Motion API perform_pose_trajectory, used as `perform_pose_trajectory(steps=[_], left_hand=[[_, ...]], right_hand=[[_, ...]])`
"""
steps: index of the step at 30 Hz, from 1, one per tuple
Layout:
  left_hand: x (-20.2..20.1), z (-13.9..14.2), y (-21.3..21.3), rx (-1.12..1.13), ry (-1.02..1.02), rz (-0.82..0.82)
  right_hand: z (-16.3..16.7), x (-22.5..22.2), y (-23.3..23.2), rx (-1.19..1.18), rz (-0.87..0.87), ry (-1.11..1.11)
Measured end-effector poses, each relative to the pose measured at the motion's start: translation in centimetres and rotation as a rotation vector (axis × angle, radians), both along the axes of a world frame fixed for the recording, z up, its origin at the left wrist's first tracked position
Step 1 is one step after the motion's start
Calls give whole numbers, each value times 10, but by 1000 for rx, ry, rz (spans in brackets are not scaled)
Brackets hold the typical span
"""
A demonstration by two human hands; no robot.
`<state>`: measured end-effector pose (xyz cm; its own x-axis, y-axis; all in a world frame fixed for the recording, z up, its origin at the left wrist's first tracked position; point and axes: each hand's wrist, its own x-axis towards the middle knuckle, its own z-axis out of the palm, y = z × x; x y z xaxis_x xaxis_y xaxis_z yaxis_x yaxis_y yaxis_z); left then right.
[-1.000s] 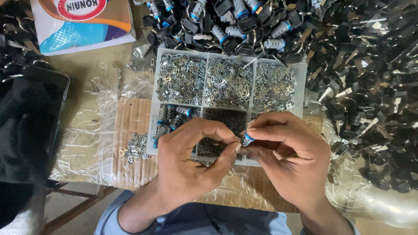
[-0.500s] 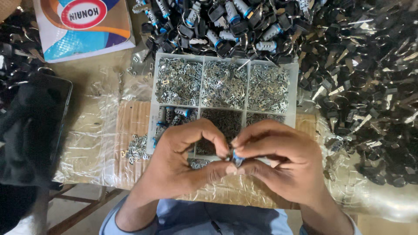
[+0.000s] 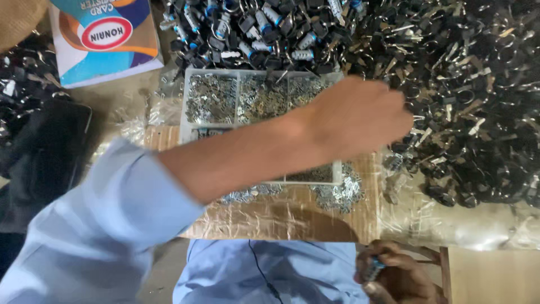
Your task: The person assembles small pin-tumbler lock cylinders at a workbench. They pick tiny metal pins and springs one at a time from a compartment tray and insert them by hand into a lock cylinder body held in the other hand, then place the finished cylinder onto a large pile of completed locks with keys.
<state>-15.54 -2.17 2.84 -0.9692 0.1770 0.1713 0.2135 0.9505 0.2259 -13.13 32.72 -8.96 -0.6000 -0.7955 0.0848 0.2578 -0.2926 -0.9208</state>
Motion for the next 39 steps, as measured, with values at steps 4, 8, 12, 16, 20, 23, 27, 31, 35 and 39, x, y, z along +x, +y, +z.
perform_pose_trajectory(steps=[4,8,12,16,20,23,27,31,35,39], left_hand=[[-89,-69,1,-221,146,51],[-96,-65,-4,-261,155,64],[-47,-11,-18,-138,682,93],[72,53,-34,244,532,67],[203,79,-24,828,54,412],[237,57,8,847,-66,495],[195,15,62,1101,19,324],[134,-15,106,931,82,435],[132,-32,114,724,122,463],[167,-34,108,581,255,519]], right_hand=[[-26,44,20,-43,33,-130],[-17,57,16,-48,4,-173],[1,55,-11,47,-124,-181],[18,41,-29,-32,-14,-139],[19,31,-35,21,12,-154],[17,28,-34,68,-93,-154],[35,10,-17,57,-265,-18],[53,-7,-15,-30,-451,29],[41,-12,-57,174,-494,62],[34,-6,-87,89,-447,-82]])
